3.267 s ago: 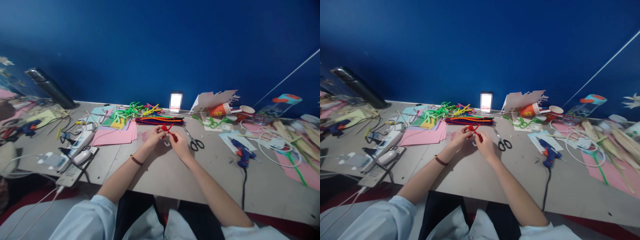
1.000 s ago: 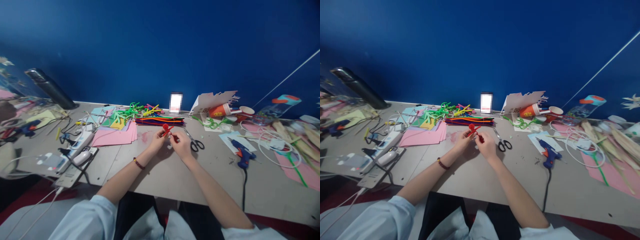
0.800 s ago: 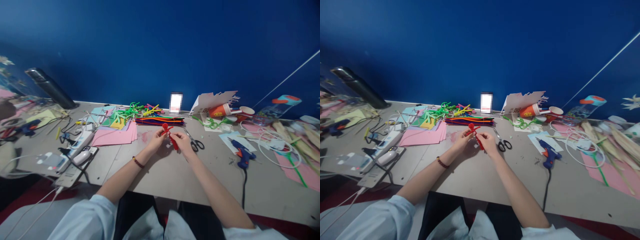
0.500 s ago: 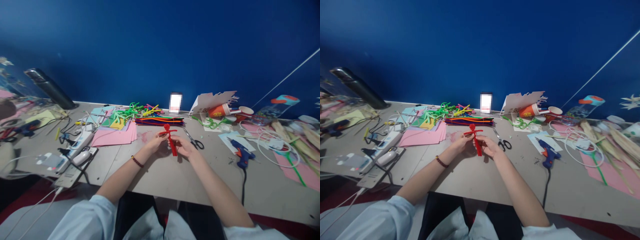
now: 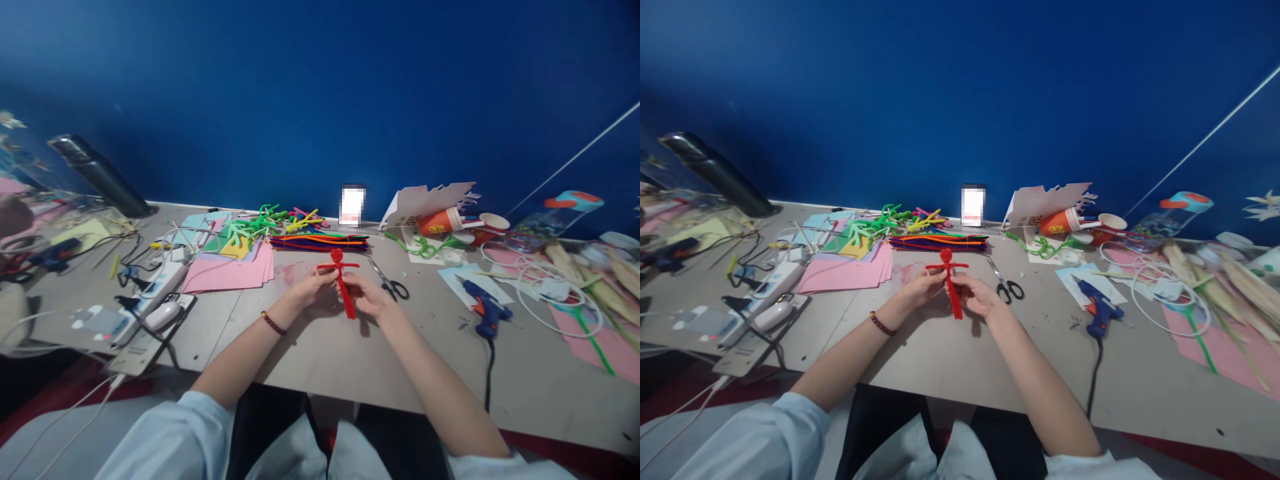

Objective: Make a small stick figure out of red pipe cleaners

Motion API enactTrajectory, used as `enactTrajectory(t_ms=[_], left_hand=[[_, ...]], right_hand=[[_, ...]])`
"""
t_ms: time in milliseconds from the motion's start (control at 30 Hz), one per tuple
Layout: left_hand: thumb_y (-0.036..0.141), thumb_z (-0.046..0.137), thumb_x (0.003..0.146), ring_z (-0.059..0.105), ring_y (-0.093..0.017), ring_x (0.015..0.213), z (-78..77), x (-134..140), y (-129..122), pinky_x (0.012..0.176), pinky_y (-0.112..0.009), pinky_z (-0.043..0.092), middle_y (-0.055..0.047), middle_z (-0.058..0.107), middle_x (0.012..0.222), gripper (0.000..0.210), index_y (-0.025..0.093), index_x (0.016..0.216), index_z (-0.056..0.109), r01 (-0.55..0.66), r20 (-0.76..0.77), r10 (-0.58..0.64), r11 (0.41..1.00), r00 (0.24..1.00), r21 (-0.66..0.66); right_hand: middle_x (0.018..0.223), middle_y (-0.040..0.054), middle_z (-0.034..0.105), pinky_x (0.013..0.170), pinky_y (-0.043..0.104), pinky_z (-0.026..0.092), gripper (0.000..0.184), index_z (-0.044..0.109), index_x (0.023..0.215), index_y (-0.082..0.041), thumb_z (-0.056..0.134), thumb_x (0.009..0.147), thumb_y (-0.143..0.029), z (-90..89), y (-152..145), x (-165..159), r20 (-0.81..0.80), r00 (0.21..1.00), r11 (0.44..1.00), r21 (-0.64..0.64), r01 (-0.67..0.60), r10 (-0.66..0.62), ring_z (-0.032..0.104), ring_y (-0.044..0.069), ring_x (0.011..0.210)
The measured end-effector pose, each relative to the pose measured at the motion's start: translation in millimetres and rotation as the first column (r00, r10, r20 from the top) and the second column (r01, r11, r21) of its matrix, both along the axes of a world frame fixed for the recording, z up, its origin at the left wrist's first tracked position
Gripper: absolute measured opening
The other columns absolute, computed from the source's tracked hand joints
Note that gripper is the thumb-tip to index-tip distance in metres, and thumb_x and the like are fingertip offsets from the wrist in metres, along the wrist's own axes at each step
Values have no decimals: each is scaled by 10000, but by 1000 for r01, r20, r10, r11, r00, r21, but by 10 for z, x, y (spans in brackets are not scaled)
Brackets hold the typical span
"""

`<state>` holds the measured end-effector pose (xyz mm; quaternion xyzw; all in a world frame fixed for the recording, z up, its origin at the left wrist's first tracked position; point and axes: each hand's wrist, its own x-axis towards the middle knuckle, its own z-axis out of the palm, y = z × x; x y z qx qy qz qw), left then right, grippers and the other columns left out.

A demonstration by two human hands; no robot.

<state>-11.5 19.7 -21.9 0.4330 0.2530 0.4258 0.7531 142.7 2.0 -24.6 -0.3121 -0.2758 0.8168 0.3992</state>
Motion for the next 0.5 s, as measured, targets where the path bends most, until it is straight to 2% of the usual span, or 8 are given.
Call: enactTrajectory(t_ms=[133, 233, 333, 500], left_hand=[[349, 823, 582, 526, -82, 543, -1, 14, 21, 581, -222, 419, -7, 607, 595, 278, 128, 672, 681, -62, 40, 65, 996, 997, -62], [306, 821, 587, 556, -87, 588, 2, 19, 37, 618, -223, 435, -13, 642, 654, 252, 132, 722, 698, -115, 46, 119, 990, 992, -87], [251, 807, 609, 596, -104, 672, -11, 8, 56, 680, -234, 448, -32, 679, 749, 231, 132, 779, 707, -147, 24, 150, 984, 988, -96], [262, 788, 637, 583, -104, 645, -42, -21, 81, 644, -237, 433, -31, 670, 731, 191, 137, 751, 700, -142, 20, 143, 988, 989, -63]], right_hand=[[658, -2, 688, 627, 185, 531, 105, 657, 761, -159, 735, 696, -188, 12, -5, -47, -9, 995, 994, 46, 97, -96, 635, 92, 596], [665, -5, 694, 656, 198, 534, 146, 666, 759, -166, 765, 662, -213, 16, -4, -79, -4, 985, 982, 73, 172, -172, 646, 100, 623], [687, 4, 701, 668, 215, 534, 154, 687, 778, -164, 757, 669, -247, 31, -9, -95, 3, 981, 975, 109, 192, -194, 647, 109, 638], [713, 21, 708, 684, 259, 532, 181, 707, 808, -167, 742, 683, -293, 45, -18, -92, 33, 982, 968, 174, 178, -187, 644, 131, 646]])
